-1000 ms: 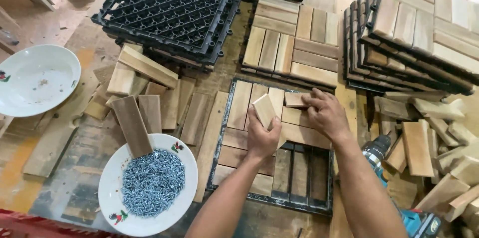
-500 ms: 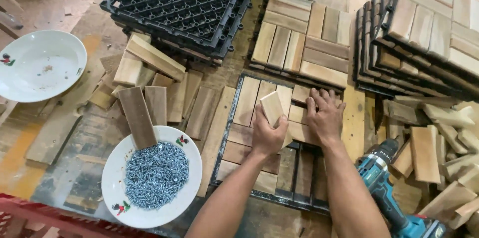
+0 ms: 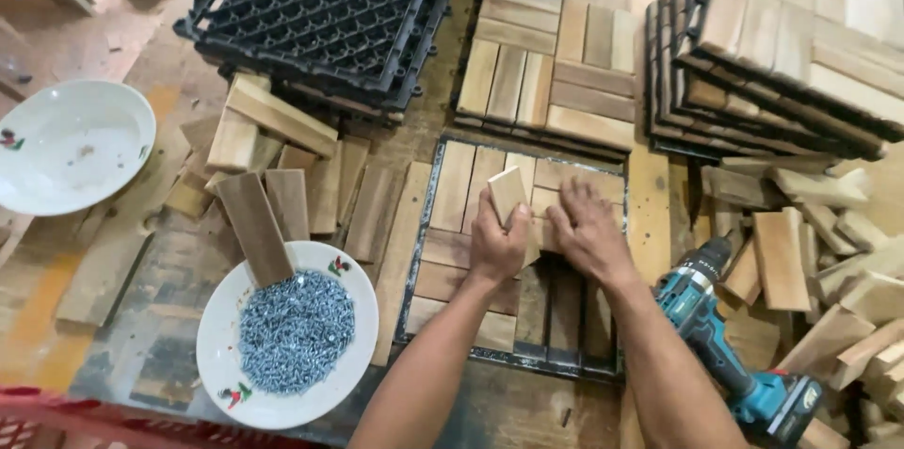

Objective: Assembling modular wooden floor tiles by fastening wood slats to a plastic grid base using a power drill and manually placing additional slats.

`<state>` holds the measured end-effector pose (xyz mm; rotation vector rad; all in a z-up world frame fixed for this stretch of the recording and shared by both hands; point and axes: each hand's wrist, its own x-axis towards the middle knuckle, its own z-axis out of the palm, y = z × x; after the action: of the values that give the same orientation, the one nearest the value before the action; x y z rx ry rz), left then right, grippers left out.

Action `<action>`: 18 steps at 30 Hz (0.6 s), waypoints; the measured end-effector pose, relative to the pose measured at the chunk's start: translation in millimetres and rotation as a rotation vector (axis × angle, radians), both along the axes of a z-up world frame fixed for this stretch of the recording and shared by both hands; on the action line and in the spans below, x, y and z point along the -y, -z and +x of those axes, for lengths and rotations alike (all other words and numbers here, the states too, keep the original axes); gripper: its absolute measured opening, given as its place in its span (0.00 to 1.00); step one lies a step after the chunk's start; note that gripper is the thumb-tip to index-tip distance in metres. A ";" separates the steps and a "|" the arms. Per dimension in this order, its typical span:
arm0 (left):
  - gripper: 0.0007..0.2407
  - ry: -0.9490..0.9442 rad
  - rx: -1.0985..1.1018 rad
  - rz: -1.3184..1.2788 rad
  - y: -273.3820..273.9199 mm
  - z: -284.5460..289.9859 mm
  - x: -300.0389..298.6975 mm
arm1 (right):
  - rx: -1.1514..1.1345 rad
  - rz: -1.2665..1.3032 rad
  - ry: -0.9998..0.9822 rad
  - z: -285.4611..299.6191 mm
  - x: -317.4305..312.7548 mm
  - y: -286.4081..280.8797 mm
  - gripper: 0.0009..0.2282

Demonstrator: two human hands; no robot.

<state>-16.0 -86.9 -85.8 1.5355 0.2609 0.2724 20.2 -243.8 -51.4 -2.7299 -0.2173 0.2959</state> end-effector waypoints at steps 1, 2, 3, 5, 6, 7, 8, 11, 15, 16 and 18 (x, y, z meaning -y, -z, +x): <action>0.16 0.011 0.022 0.001 -0.4 6.1 0.3 | 0.022 0.001 0.011 -11.5 2.0 -13.0 0.31; 0.14 -0.008 0.021 -0.001 2.5 5.0 -0.7 | -0.079 0.151 0.010 -27.4 2.4 -22.5 0.26; 0.13 -0.026 0.020 -0.003 6.7 3.8 -2.2 | -0.179 0.300 0.008 -43.5 2.2 -30.4 0.22; 0.13 -0.012 0.034 -0.009 3.8 2.4 -2.1 | -0.120 0.404 0.012 -72.9 -12.3 -29.0 0.28; 0.12 0.026 0.060 -0.014 1.6 5.1 -0.7 | -0.044 0.512 0.036 -87.0 -18.4 -28.6 0.39; 0.12 0.034 0.062 -0.011 10.0 8.5 -5.0 | -0.041 0.515 0.043 -91.5 -26.9 -16.5 0.39; 0.12 0.118 0.062 0.010 20.2 7.4 -8.2 | 0.193 0.481 -0.014 -100.3 -34.6 -3.1 0.39; 0.13 0.252 0.146 0.043 28.3 -2.2 -10.5 | 0.519 0.434 0.025 -135.1 -45.5 28.3 0.35; 0.10 0.209 0.434 0.111 37.6 5.8 -0.8 | 0.615 0.385 0.153 -155.3 -33.2 57.9 0.33; 0.10 0.213 0.414 0.105 34.7 -6.4 -2.0 | 0.595 0.379 0.160 -167.9 -25.4 50.5 0.33; 0.19 0.147 0.529 0.229 15.6 -9.7 -4.2 | 0.222 0.327 0.256 -174.0 -10.1 28.6 0.19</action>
<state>-25.8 -82.7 -101.4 1.6365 -0.3079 0.5926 -153.8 -233.7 -80.0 -2.4253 0.0251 -0.1067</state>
